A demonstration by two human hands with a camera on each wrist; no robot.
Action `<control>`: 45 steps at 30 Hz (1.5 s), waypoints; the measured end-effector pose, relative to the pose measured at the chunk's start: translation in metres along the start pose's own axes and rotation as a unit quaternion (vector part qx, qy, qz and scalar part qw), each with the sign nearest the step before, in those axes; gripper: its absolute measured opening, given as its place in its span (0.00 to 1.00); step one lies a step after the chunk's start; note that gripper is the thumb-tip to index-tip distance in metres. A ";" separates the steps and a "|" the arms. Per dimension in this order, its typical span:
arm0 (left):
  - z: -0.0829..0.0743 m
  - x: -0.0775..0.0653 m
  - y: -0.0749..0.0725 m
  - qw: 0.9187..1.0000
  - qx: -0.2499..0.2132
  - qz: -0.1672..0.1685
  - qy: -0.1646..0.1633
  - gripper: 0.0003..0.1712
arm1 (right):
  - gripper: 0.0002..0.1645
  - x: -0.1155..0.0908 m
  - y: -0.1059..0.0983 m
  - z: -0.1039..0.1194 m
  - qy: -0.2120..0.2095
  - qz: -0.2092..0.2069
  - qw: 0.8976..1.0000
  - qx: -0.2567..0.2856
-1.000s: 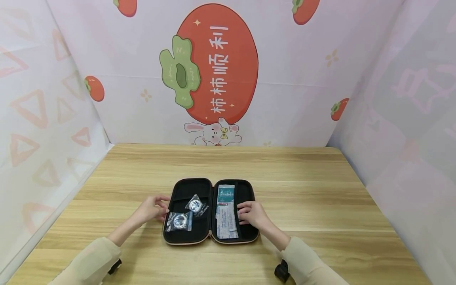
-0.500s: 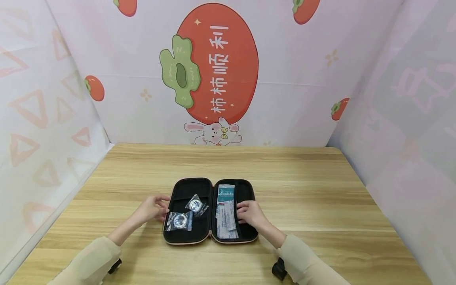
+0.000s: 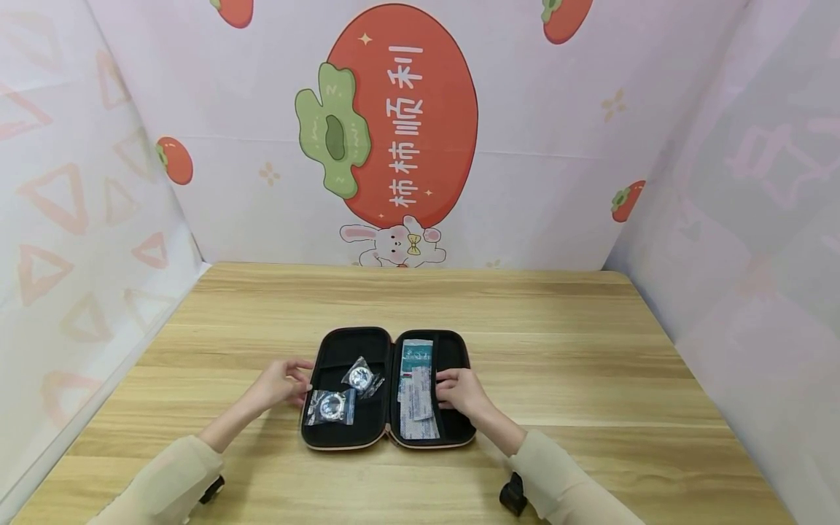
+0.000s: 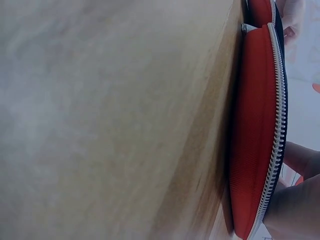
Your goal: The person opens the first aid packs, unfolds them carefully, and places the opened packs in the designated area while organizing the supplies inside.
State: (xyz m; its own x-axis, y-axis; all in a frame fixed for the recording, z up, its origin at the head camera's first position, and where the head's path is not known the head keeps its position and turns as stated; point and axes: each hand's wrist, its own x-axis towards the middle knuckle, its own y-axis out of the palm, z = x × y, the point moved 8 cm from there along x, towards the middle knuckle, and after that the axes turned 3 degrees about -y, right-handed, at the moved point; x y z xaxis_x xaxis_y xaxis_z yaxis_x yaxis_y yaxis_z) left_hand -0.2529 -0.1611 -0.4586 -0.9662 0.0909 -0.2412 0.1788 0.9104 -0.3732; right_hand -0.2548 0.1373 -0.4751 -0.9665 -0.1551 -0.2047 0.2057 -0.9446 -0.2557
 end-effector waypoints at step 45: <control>-0.001 -0.001 0.000 1.000 -0.005 -0.004 -0.002 0.20 | 0.19 -0.011 -0.054 0.031 -0.198 0.062 0.963 -0.171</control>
State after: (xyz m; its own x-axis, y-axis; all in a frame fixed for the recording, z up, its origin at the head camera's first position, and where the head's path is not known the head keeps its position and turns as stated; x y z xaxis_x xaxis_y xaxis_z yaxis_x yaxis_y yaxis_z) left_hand -0.2519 -0.1609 -0.4574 -0.9670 0.0825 -0.2413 0.1694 0.9151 -0.3661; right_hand -0.2599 0.1815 -0.4300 -0.9000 -0.4231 0.1047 0.2974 -0.7716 -0.5623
